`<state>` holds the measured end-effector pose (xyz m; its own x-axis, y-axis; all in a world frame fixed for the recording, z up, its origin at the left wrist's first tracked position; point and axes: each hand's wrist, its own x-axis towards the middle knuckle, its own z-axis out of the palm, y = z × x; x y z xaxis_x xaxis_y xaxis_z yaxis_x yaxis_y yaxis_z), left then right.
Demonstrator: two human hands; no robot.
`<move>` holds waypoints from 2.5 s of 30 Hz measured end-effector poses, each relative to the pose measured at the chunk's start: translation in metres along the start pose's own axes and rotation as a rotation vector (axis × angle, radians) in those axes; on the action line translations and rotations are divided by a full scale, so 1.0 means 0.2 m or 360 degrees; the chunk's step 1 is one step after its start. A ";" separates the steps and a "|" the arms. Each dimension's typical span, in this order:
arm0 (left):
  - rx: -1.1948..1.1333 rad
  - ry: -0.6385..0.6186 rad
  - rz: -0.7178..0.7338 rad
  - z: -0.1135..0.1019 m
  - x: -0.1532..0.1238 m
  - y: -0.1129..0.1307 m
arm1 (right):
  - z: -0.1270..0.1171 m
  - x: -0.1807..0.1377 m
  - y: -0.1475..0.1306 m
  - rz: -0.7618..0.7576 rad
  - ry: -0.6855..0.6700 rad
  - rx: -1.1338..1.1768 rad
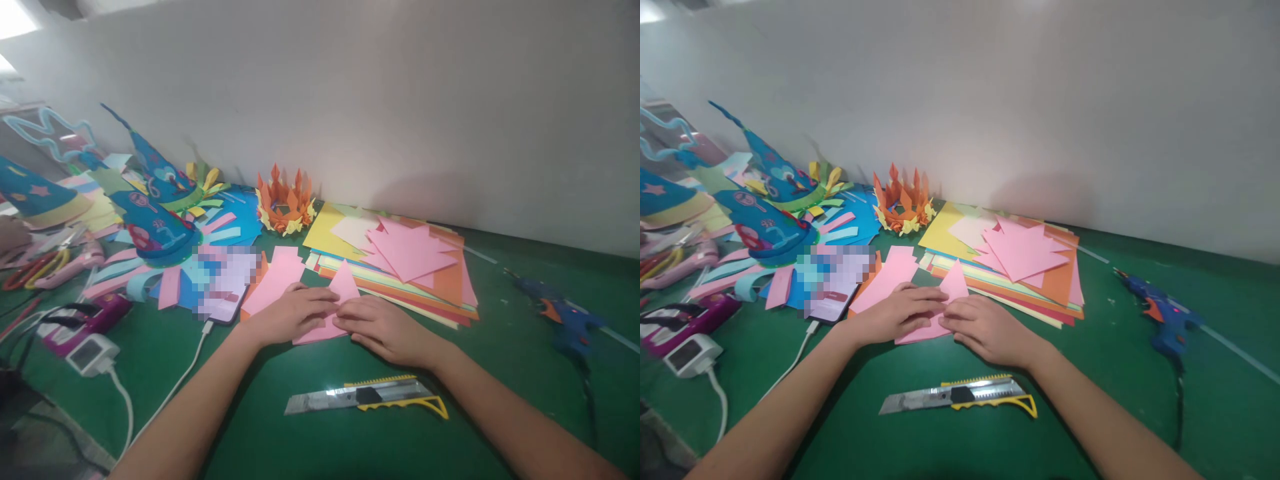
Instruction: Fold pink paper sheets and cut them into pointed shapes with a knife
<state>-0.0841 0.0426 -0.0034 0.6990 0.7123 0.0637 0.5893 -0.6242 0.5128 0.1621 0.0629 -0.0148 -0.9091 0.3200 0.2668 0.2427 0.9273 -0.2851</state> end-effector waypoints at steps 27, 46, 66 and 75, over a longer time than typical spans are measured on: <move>-0.0169 -0.0095 -0.0073 0.00 -0.02 -0.02 | -0.03 -0.05 -0.03 -0.0024 -0.0021 -0.0051; -0.0166 -0.0091 -0.0064 0.00 -0.02 -0.02 | -0.08 -0.20 0.01 0.0218 -0.0071 -0.0037; -0.0085 -0.0177 -0.0057 -0.01 -0.01 -0.01 | -0.04 -0.21 0.01 0.0089 -0.0084 -0.0209; -0.0101 -0.0162 -0.0071 -0.01 -0.01 -0.01 | -0.05 -0.20 0.01 0.0065 -0.0036 -0.0219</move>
<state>-0.0870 0.0432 -0.0023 0.7121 0.7006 -0.0456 0.5960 -0.5690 0.5666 0.2023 0.0544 -0.0180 -0.9046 0.3548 0.2362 0.3222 0.9320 -0.1660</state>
